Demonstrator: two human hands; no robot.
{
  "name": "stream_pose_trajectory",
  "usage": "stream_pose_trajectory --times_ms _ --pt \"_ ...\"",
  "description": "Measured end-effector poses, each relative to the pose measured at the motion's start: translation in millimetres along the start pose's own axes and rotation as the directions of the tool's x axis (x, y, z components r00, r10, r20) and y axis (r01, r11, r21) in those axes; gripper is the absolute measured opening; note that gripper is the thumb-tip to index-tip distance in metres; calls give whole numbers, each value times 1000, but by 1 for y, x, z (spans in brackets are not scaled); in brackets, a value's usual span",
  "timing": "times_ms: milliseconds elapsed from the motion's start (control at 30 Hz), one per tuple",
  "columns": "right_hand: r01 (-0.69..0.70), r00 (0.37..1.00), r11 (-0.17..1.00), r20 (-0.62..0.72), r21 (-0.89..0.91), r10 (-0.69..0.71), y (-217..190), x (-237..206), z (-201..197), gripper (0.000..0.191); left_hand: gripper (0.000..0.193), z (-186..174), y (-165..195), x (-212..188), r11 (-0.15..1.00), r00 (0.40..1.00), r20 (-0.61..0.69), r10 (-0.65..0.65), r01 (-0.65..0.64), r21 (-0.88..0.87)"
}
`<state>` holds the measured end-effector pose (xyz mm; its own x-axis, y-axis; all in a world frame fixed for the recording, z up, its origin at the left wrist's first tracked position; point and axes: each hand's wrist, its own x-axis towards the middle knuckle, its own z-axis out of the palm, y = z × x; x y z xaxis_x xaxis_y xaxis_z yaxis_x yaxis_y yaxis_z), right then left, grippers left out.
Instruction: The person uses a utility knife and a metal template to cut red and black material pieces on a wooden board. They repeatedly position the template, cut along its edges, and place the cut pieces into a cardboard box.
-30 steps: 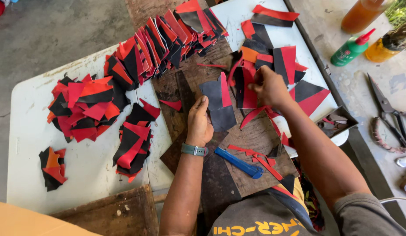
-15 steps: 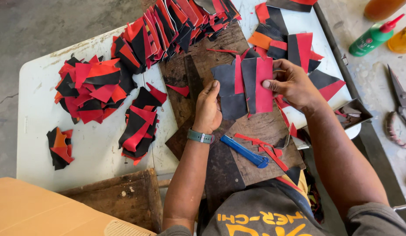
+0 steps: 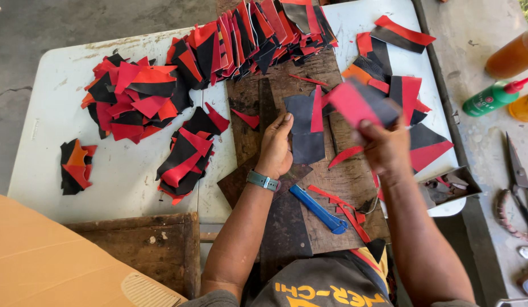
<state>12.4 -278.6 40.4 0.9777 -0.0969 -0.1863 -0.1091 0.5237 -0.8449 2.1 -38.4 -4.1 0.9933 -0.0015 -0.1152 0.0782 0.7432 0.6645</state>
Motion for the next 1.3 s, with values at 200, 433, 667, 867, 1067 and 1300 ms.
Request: stream_pose_trajectory --times_ms 200,433,667,867,1067,1300 --pt "-288 928 934 178 -210 327 40 -21 4 27 26 5 3 4 993 996 5 89 -89 75" --pt "-166 972 981 153 -99 180 39 -18 0 22 19 -12 7 6 994 996 7 91 -91 57" --pt "-152 963 980 203 -131 177 43 -21 2 20 21 -17 3 8 984 995 10 98 -98 148" --pt "-163 963 980 197 -118 184 50 -18 -6 19 22 -17 5 8 987 999 -23 39 -35 155" --pt "27 981 961 194 -277 29 24 -10 -22 23 19 -20 14 8 999 999 -15 42 -41 23" --pt "-23 979 955 188 -294 82 -21 1 -28 24 20 -9 17 -7 994 993 56 -107 105 41"
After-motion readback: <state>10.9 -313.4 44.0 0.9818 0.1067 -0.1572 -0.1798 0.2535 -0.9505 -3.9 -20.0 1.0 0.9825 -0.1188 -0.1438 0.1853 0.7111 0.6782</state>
